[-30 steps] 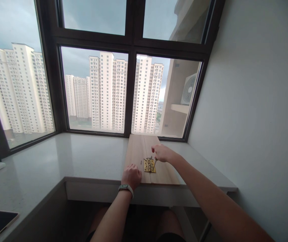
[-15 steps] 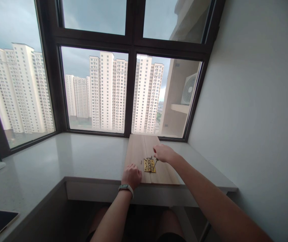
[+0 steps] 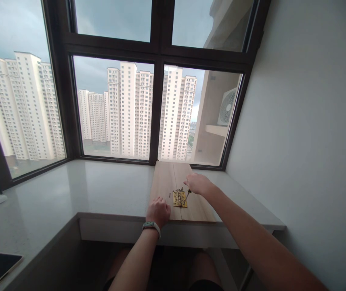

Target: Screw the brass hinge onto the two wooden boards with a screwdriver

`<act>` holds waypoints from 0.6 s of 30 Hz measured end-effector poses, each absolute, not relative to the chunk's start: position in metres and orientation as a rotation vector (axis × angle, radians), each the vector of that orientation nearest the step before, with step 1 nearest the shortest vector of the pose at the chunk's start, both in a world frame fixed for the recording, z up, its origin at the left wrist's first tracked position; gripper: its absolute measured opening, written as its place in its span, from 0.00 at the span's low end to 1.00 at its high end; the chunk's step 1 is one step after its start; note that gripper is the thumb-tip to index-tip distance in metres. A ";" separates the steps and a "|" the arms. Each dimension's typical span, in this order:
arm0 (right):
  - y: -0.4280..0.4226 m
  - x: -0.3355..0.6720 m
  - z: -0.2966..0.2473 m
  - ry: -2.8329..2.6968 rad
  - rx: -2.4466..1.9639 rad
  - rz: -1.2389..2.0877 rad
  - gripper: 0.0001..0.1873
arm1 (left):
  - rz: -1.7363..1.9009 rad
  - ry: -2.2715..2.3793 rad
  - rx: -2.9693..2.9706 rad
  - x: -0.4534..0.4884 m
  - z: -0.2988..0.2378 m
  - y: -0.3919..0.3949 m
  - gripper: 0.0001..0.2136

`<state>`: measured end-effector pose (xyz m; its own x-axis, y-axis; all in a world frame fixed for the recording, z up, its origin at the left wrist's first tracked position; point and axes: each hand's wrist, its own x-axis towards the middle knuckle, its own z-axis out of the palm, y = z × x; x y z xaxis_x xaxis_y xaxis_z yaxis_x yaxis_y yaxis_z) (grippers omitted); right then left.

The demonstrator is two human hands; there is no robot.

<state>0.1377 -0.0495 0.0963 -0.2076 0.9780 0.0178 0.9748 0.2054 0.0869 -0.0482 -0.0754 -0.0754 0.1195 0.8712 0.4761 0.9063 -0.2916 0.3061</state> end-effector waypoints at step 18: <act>-0.051 0.137 0.100 2.422 1.942 0.152 0.25 | -0.912 -1.804 -2.291 -0.049 -0.077 -0.074 0.11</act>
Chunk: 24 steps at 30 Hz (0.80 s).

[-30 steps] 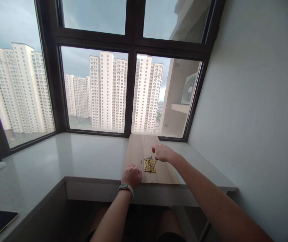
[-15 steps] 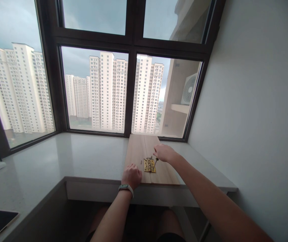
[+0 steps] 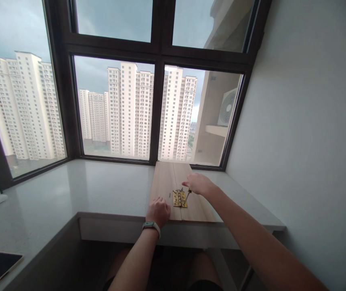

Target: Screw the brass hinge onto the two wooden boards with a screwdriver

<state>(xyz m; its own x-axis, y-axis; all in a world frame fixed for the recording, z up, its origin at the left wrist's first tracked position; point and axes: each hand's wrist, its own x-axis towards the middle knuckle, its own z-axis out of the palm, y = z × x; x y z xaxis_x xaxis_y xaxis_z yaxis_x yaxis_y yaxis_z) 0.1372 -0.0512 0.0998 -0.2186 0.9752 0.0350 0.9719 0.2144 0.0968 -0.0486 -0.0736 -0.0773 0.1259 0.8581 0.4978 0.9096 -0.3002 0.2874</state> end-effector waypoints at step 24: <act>-0.049 0.138 0.099 2.388 1.938 0.192 0.19 | -0.850 -1.872 -2.310 -0.048 -0.072 -0.077 0.12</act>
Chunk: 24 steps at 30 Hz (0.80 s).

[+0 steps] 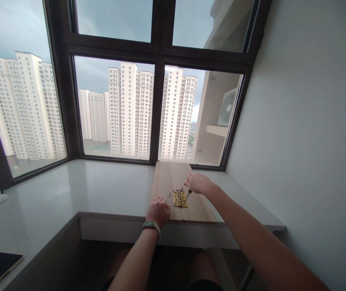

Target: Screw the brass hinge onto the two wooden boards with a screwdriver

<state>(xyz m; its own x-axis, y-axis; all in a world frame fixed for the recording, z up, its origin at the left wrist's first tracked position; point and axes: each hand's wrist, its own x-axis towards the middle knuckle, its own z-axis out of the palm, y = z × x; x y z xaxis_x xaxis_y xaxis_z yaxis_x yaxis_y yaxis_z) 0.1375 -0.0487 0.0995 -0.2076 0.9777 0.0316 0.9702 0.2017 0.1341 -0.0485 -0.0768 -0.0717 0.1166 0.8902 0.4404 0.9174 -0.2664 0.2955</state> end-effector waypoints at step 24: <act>-0.045 0.139 0.098 2.428 1.887 0.240 0.17 | -0.882 -1.833 -2.331 -0.051 -0.072 -0.077 0.13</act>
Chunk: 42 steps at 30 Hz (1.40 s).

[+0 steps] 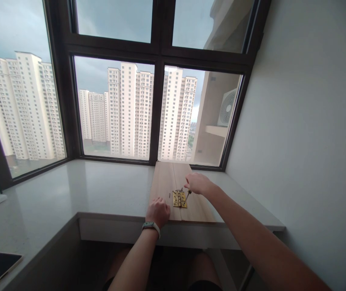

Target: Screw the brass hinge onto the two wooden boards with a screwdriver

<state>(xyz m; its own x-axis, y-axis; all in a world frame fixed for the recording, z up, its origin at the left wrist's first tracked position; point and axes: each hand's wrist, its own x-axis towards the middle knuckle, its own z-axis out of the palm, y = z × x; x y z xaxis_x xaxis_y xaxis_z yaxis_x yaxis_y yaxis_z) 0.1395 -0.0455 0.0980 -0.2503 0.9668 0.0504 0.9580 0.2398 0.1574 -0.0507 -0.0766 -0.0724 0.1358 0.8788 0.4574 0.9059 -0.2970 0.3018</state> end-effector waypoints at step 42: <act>-0.061 0.130 0.107 2.428 1.788 0.240 0.12 | -0.943 -1.793 -2.310 -0.050 -0.082 -0.071 0.13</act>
<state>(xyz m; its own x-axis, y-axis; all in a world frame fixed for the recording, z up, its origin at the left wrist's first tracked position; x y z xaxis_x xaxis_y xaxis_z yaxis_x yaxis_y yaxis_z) 0.1304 -0.0607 0.1071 -0.2969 0.9549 -0.0004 0.9364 0.2912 0.1957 -0.0497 -0.0714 -0.0816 0.1315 0.8553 0.5011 0.8975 -0.3174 0.3063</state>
